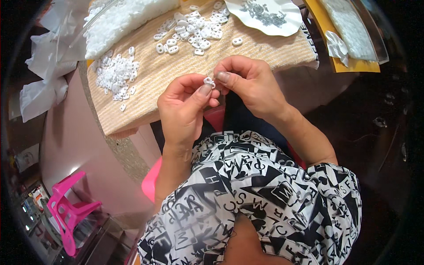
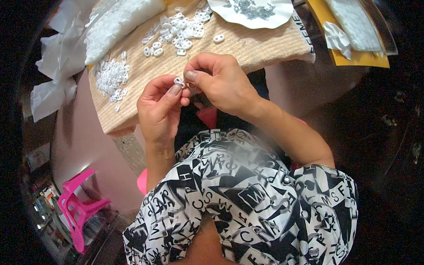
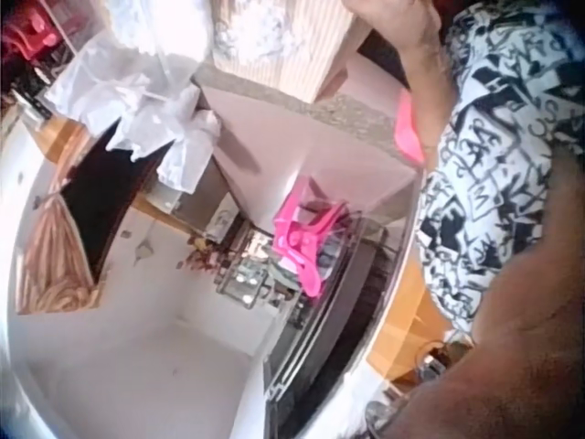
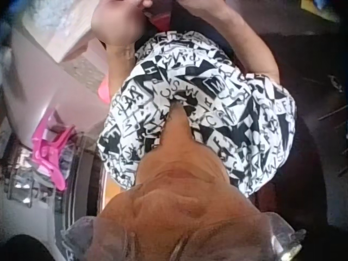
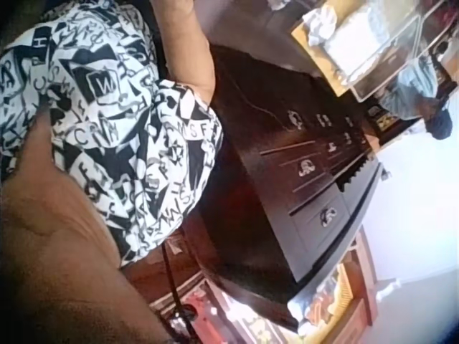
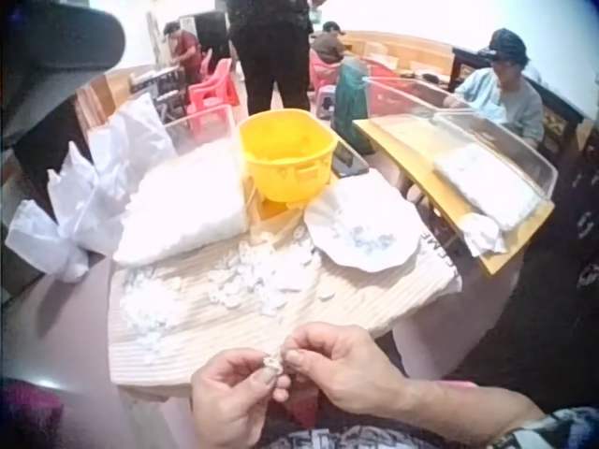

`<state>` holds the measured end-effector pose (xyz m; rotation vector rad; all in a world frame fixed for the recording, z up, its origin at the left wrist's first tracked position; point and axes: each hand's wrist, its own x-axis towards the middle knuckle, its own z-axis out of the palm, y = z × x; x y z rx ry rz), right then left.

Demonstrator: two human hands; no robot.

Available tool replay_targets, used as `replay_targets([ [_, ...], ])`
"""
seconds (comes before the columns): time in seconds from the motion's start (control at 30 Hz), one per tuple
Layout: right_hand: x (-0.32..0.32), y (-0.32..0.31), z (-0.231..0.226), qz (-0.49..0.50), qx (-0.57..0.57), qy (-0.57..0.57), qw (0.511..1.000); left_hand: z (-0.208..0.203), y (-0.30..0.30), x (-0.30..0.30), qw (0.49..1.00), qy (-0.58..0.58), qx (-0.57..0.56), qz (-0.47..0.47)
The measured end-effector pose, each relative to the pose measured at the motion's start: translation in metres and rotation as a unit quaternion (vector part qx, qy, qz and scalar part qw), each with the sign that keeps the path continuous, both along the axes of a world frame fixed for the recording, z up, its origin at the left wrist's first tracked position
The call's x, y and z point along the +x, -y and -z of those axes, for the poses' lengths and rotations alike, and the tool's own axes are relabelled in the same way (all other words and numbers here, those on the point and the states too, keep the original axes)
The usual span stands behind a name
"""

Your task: Assembling small white plastic components by hand at a workstation.

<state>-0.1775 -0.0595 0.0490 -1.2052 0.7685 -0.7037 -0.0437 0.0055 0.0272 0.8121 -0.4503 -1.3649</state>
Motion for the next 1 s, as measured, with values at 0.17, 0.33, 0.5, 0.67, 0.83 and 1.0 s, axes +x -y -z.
replay_targets([
  [0.17, -0.001, -0.002, -0.002, -0.005, -0.018, -0.02, 1.0, -0.001, 0.0, -0.003, 1.0, 0.01, 0.007, -0.009],
  [0.33, 0.0, -0.003, -0.002, -0.001, -0.026, -0.032, 0.999, 0.001, -0.001, -0.006, 0.999, 0.031, 0.006, -0.016],
  [0.5, 0.0, -0.008, -0.006, 0.024, -0.153, -0.096, 0.983, -0.001, -0.003, -0.011, 0.996, 0.086, 0.012, -0.033],
  [0.67, 0.003, -0.011, -0.002, 0.045, -0.197, -0.099, 0.974, 0.0, -0.005, -0.014, 0.987, 0.151, -0.001, -0.055],
  [0.83, 0.004, -0.01, 0.005, 0.04, -0.213, -0.106, 0.971, 0.003, -0.007, -0.014, 0.977, 0.206, -0.015, -0.056],
  [1.0, 0.005, 0.0, 0.005, 0.0, -0.049, -0.041, 0.998, 0.009, -0.002, -0.01, 0.987, 0.145, -0.016, -0.066],
])
